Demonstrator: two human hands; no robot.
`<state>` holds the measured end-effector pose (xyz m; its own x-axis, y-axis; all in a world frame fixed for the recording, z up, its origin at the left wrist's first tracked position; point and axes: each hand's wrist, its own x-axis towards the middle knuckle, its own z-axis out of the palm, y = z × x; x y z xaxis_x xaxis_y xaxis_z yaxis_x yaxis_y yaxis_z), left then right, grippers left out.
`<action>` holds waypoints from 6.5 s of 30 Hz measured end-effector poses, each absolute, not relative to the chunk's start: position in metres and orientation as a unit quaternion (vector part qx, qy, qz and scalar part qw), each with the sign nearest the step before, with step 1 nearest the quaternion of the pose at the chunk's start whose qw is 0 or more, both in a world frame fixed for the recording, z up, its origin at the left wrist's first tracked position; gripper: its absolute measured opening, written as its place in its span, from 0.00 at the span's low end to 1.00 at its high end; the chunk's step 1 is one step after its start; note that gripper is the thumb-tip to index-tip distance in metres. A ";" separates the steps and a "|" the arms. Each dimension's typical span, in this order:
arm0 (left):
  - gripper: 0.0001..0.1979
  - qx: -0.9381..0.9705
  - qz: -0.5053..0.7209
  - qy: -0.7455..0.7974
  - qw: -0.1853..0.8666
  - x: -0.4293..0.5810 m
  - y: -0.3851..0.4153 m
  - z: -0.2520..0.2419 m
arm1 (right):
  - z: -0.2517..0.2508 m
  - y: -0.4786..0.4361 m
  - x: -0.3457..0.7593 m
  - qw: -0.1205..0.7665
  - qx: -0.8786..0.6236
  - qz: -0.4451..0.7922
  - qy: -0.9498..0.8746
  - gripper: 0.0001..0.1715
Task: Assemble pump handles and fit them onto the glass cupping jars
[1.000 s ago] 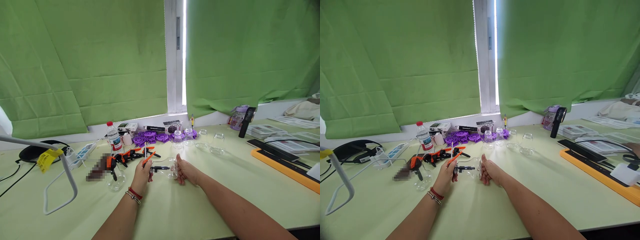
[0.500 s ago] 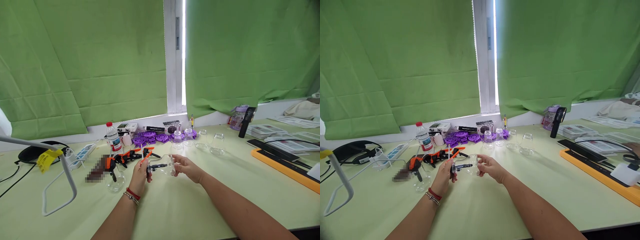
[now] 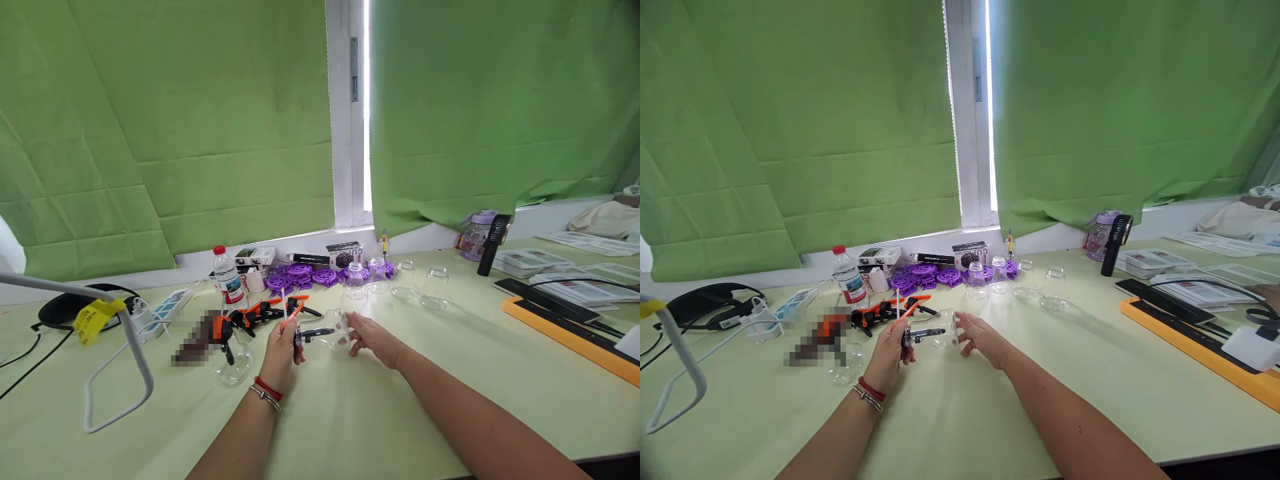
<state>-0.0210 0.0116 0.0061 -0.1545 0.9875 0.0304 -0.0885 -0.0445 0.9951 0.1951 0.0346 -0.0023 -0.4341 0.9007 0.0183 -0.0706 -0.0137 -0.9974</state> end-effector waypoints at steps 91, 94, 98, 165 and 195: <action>0.19 0.491 0.543 0.516 0.445 -0.019 0.006 0.010 | -0.016 0.038 0.192 0.332 -0.363 0.640 -0.590 0.42; 0.19 0.462 0.553 0.523 0.455 -0.022 0.009 0.010 | -0.009 0.034 0.194 0.397 -0.316 0.585 -0.633 0.38; 0.20 0.425 0.560 0.530 0.475 -0.025 0.011 0.009 | -0.007 0.030 0.195 0.409 -0.279 0.480 -0.724 0.53; 0.24 0.521 0.575 0.626 -0.077 -0.071 0.033 0.005 | -0.023 0.092 0.125 0.186 -0.418 0.088 -0.885 0.24; 0.26 0.568 0.424 0.546 0.446 -0.013 0.025 -0.015 | -0.035 0.058 0.203 0.361 -0.331 0.170 -0.855 0.14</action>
<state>-0.0133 0.0248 -0.0148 0.0444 0.9990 -0.0052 0.2425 -0.0057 0.9701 0.2031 0.0581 -0.0346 -0.5212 0.6882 0.5047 0.4427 0.7236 -0.5295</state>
